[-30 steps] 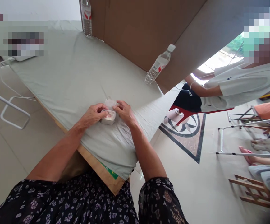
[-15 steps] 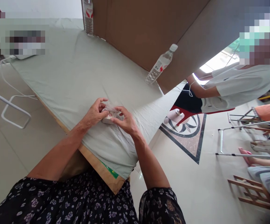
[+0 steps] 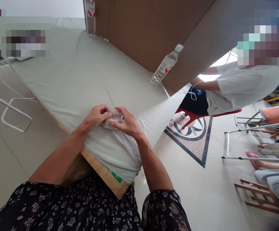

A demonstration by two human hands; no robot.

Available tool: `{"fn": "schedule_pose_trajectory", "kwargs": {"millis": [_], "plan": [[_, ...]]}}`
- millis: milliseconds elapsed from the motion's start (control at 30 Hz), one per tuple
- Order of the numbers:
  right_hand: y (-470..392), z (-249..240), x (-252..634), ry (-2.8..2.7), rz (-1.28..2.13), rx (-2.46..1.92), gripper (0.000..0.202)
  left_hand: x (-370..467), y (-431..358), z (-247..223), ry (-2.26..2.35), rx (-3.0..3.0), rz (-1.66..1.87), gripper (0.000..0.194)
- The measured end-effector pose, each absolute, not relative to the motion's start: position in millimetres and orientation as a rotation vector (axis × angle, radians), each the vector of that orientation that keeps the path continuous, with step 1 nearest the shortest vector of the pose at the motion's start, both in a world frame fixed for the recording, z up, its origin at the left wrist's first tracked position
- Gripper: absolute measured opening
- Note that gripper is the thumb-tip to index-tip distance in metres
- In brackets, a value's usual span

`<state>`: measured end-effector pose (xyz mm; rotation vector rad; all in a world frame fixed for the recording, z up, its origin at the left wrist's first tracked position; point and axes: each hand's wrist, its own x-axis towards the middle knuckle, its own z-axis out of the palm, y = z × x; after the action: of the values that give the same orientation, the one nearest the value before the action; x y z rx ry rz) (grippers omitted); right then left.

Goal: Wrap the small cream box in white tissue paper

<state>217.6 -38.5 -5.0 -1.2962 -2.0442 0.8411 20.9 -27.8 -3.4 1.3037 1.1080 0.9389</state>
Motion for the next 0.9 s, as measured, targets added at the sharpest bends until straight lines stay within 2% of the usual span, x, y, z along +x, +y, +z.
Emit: {"fn": "schedule_pose_trajectory", "kwargs": {"millis": [100, 200, 400, 633, 900], "plan": [[-32.1, -3.2, 219.9, -1.867, 1.094, -1.358, 0.081, 17.7, -26.6, -3.2, 1.051, 1.265, 0.933, 0.043], [-25.3, -10.7, 220.6, -1.710, 1.274, -1.343, 0.094, 16.7, -25.0, -5.1, 1.013, 1.239, 0.896, 0.067], [-26.9, -28.7, 225.2, -1.543, 1.178, -1.333, 0.106, 18.9, -25.1, -6.4, 1.051, 1.204, 0.870, 0.096], [-37.9, -34.1, 220.5, -1.376, 1.256, -1.265, 0.107, 15.5, -24.1, -10.0, 1.054, 1.224, 0.851, 0.106], [-39.1, -41.3, 212.3, -1.301, 1.314, -1.091, 0.098, 14.5, -23.1, -12.7, 1.037, 1.211, 0.822, 0.108]]}}
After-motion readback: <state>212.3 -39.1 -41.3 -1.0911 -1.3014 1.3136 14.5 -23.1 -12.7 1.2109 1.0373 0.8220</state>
